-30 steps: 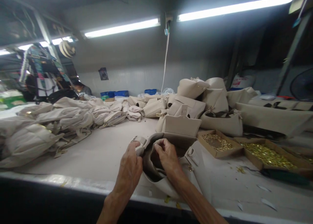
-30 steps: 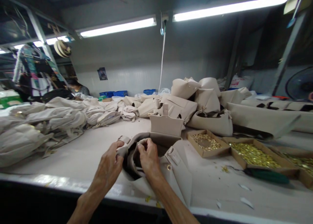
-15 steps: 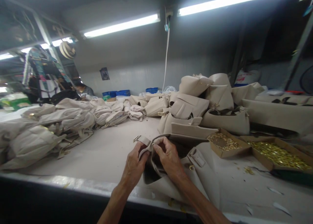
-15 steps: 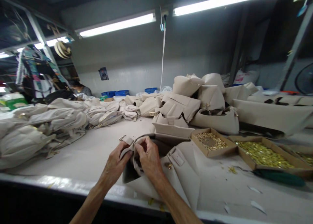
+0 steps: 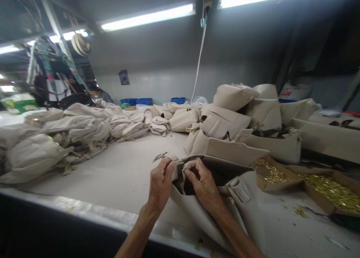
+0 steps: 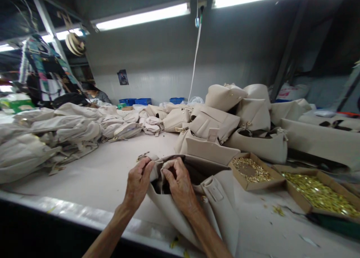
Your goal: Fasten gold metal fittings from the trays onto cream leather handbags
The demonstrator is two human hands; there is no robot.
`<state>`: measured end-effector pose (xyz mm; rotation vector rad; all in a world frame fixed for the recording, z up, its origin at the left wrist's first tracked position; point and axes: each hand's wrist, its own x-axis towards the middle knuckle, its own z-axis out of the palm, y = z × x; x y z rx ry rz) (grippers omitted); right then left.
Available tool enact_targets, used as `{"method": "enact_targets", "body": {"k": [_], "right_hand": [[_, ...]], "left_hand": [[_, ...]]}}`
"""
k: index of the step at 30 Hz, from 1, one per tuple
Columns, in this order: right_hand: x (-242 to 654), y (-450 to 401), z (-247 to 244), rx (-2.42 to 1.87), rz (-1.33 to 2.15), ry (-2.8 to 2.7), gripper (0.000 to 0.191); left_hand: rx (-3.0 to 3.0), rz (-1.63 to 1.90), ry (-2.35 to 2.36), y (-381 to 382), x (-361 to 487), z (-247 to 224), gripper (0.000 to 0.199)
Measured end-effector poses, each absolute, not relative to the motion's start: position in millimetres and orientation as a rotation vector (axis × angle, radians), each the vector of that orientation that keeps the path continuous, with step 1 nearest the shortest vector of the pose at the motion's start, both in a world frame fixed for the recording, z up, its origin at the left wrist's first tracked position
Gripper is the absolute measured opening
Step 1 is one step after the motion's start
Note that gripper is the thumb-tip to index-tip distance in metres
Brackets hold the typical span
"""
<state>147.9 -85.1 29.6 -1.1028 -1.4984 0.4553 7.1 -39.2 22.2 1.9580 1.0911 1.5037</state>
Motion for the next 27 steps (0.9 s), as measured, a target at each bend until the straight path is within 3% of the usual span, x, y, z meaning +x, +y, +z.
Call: {"method": "enact_targets", "body": {"k": [15,27], "right_hand": [[145,-81,18,-1.125,0.155,-1.521,0.010],[140,-85,12,-1.142,0.135,-1.529,0.008]], "left_hand": [[1.898,1.413,1.063,-29,18,28,0.033],[1.837,1.339,0.967,-41,9,25,0.030]]}}
